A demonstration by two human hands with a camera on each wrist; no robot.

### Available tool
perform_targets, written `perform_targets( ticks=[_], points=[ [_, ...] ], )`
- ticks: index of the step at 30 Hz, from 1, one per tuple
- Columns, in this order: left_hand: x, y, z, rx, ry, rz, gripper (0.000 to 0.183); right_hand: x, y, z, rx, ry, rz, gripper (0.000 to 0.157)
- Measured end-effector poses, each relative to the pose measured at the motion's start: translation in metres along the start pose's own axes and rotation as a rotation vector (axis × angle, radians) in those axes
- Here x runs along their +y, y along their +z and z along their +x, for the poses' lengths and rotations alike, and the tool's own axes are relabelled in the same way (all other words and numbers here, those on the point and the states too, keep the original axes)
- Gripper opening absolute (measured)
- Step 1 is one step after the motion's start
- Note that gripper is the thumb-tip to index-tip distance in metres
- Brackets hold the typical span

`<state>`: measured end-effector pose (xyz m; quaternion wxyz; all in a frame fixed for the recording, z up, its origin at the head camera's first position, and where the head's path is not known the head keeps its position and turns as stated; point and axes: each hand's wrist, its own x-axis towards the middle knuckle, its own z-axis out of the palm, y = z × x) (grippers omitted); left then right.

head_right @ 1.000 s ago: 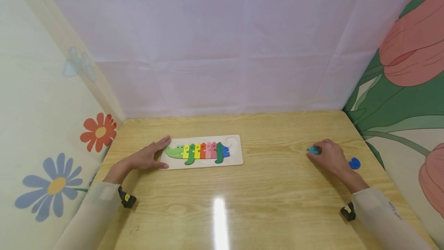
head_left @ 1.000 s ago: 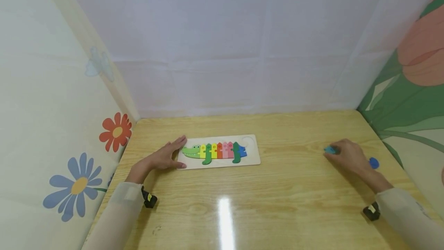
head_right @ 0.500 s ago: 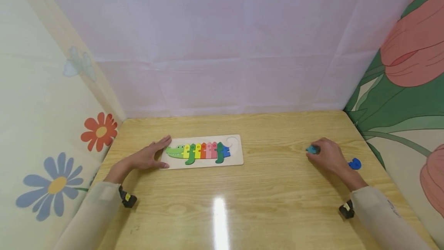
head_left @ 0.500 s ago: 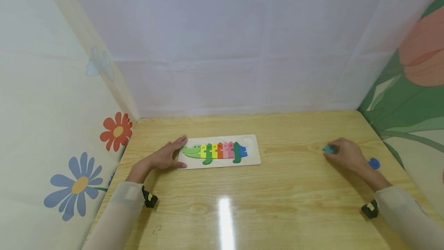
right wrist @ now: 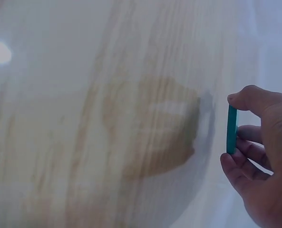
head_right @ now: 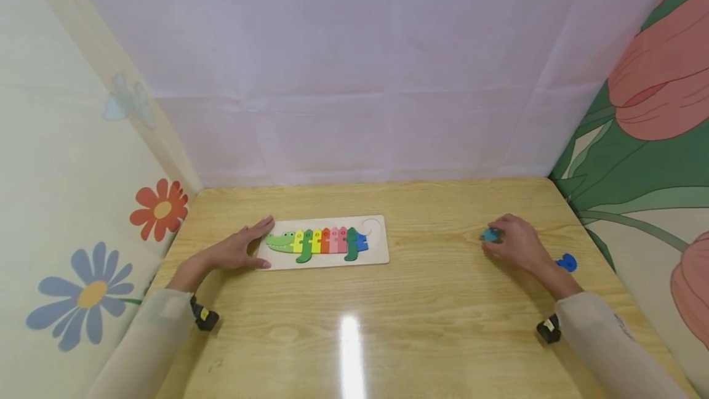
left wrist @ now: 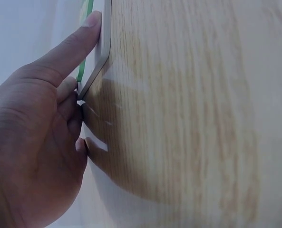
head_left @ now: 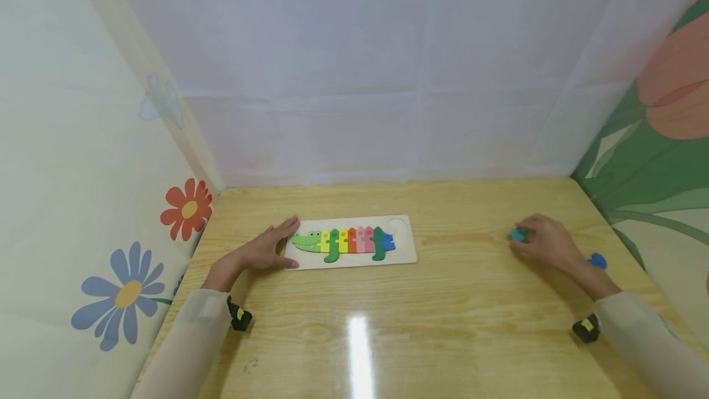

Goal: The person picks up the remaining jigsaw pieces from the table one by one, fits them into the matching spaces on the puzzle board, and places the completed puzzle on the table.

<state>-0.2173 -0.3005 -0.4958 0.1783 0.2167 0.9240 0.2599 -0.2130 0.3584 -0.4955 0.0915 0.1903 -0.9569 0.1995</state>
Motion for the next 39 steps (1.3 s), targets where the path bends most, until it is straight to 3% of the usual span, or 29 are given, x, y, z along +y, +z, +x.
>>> perform_targets(
  ticks=[12,39],
  points=[
    [0.001,-0.001,0.001,-0.009,-0.011,0.0,0.108,-0.013,0.004,0.015,0.046,-0.129,0.0,0.042],
    [-0.001,0.0,0.001,-0.008,0.005,-0.001,0.107,-0.054,0.007,0.051,-0.03,-0.164,0.06,0.042]
  ],
)
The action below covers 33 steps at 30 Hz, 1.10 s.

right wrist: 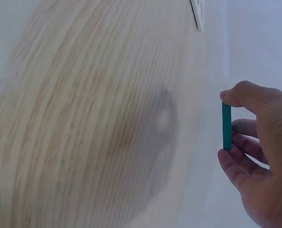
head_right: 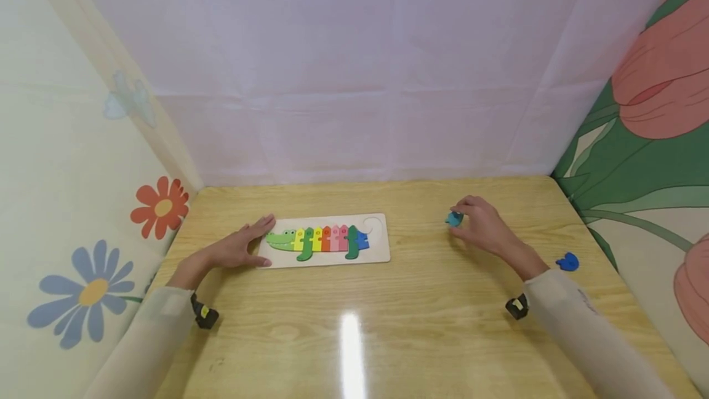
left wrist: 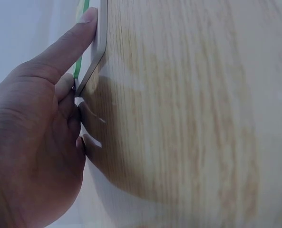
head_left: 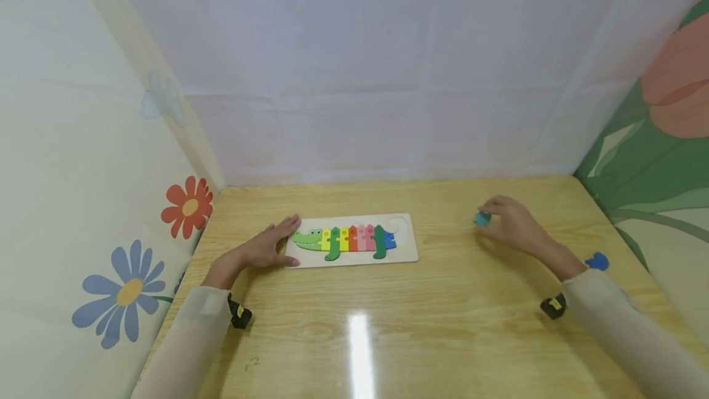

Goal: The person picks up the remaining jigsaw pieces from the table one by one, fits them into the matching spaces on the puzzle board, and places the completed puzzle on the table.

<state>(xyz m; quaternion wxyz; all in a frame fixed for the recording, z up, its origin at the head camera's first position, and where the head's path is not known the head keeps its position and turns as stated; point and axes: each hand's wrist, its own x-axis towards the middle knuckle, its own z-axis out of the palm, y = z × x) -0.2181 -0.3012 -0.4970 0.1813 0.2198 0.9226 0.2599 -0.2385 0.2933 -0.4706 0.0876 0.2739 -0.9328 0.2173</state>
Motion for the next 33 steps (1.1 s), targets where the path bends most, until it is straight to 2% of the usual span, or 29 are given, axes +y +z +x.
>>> perform_targets(
  ticks=[18,33],
  points=[
    [0.0,-0.002,0.0,-0.016,-0.022,0.011,0.109,-0.017,0.011,0.023,0.05,-0.097,0.047,0.039],
    [0.0,-0.001,0.0,-0.015,-0.012,0.008,0.109,-0.034,0.016,0.034,0.019,-0.12,0.069,0.041]
  ],
)
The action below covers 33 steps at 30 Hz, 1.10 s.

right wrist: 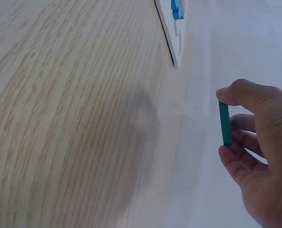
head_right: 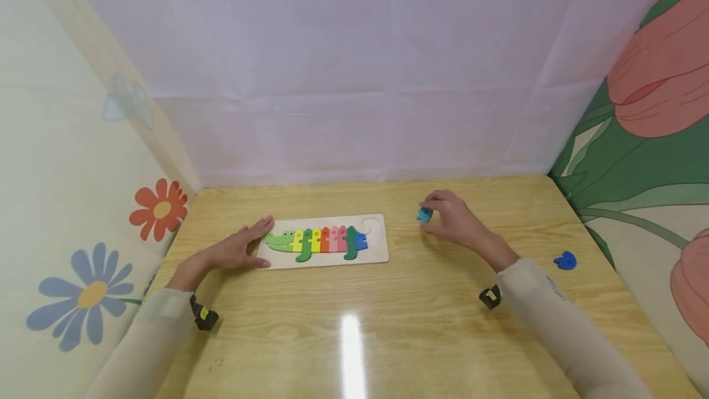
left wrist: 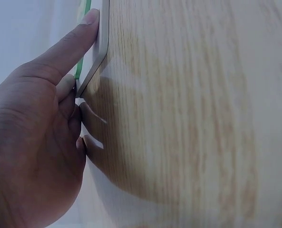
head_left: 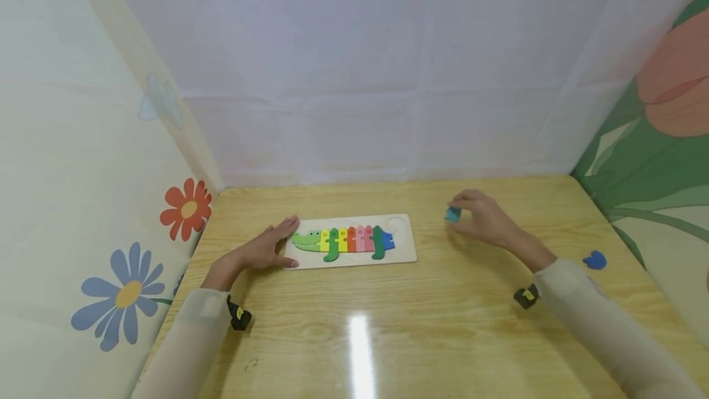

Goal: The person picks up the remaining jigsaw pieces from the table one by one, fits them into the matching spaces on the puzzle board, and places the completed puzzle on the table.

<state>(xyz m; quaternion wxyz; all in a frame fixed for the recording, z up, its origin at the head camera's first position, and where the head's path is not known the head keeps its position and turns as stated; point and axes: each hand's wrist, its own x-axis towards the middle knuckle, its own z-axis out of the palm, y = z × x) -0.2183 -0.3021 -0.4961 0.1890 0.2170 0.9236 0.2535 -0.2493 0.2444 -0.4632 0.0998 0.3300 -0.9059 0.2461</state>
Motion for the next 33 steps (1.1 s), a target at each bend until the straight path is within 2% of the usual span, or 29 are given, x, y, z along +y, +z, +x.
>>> perform_targets(
  ticks=[16,33],
  points=[
    [0.0,0.001,-0.001,0.015,0.018,0.02,0.106,-0.011,0.013,0.013,0.022,-0.096,0.01,0.038],
    [-0.002,0.001,0.0,0.012,0.005,0.022,0.106,-0.024,0.027,0.024,-0.061,-0.082,0.035,0.037]
  ],
)
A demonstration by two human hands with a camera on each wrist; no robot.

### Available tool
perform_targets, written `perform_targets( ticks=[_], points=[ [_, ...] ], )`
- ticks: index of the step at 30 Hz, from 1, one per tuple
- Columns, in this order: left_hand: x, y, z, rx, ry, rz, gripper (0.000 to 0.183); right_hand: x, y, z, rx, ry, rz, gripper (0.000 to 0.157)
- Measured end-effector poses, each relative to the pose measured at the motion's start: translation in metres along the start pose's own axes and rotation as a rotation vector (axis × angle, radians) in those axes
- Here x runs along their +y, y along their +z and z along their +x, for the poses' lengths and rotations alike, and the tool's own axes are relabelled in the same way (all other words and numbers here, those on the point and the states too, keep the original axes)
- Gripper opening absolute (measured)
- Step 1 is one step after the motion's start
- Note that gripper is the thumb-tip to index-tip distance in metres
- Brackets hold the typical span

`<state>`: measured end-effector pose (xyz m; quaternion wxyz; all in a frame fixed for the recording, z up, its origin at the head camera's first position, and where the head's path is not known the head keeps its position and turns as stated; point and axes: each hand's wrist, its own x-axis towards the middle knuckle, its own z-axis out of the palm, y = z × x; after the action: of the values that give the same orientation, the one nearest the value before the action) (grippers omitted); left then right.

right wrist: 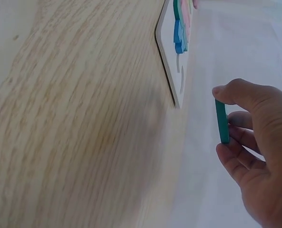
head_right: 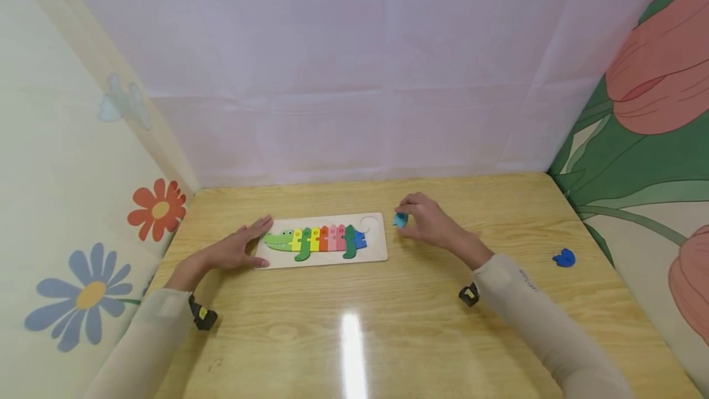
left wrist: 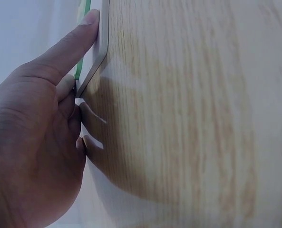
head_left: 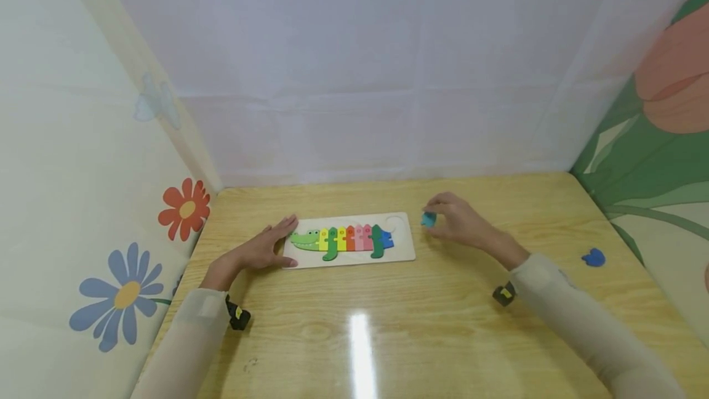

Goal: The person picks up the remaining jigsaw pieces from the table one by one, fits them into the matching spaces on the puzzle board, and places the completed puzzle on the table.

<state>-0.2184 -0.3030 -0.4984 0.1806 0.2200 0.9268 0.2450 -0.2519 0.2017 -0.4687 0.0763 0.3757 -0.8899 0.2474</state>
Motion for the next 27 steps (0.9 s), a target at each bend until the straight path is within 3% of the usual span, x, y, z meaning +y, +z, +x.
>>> perform_targets(
  ticks=[27],
  points=[
    [0.002,-0.001,0.0,-0.01,-0.009,-0.001,0.107,-0.011,0.019,0.016,-0.035,-0.033,0.031,0.037]
  ],
)
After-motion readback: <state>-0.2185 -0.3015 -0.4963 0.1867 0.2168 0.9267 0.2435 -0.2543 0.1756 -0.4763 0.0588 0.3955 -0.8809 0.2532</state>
